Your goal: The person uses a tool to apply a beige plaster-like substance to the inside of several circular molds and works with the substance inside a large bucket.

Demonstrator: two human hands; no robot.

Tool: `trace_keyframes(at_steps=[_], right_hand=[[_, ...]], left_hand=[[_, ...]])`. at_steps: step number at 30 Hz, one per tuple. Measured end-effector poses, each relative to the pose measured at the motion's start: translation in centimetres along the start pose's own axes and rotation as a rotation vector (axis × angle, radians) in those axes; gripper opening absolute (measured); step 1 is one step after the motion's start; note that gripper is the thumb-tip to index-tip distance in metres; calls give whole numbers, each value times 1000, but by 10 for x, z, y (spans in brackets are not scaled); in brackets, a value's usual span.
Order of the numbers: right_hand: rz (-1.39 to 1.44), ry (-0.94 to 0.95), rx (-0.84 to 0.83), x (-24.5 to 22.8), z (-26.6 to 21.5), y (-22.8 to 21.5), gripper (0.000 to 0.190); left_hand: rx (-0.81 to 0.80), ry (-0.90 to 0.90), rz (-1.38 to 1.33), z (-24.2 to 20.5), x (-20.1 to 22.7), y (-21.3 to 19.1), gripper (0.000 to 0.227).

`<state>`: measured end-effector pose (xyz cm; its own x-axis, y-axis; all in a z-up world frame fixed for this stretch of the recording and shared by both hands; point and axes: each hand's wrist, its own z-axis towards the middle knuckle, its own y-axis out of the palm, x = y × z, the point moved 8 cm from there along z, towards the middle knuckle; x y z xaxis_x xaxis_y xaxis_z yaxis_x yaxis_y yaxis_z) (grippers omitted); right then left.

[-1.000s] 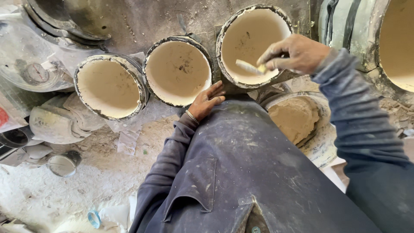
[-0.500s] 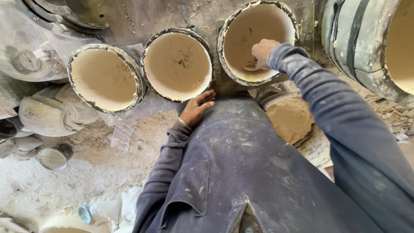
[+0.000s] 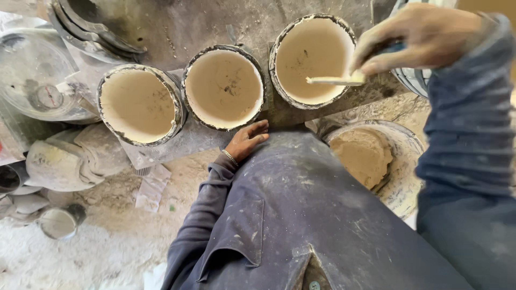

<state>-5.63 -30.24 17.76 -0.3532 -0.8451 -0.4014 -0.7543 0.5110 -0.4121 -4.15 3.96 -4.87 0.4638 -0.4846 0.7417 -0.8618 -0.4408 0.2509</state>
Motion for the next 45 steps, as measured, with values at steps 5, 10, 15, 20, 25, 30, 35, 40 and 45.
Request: trace_keyframes(at_steps=[5, 10, 15, 20, 25, 30, 35, 40, 45], right_hand=[[1075, -1273, 347, -24, -92, 59, 31], [1490, -1257, 756, 77, -7, 292, 69], [2057, -1376, 802, 27, 13, 454, 35], [2521, -172, 1073, 37, 47, 590, 22], [2476, 40, 1304, -25, 14, 598, 20], [2529, 180, 1260, -96, 26, 597, 21], [1785, 645, 1172, -138, 57, 597, 41], [1795, 544, 1059, -202, 60, 542, 47], [1555, 625, 1106, -197, 46, 428, 35]], left_hand=[[-56, -126, 487, -38, 1, 5, 61], [-79, -206, 532, -76, -89, -27, 62], [105, -248, 383, -118, -218, -102, 67], [219, -486, 614, -201, -336, -165, 38], [220, -556, 616, -259, -466, -182, 64], [-78, -382, 994, -262, -481, -166, 57], [253, -585, 553, -279, -488, -163, 74], [338, -594, 455, -279, -482, -148, 64], [379, -583, 488, -271, -477, -158, 63]])
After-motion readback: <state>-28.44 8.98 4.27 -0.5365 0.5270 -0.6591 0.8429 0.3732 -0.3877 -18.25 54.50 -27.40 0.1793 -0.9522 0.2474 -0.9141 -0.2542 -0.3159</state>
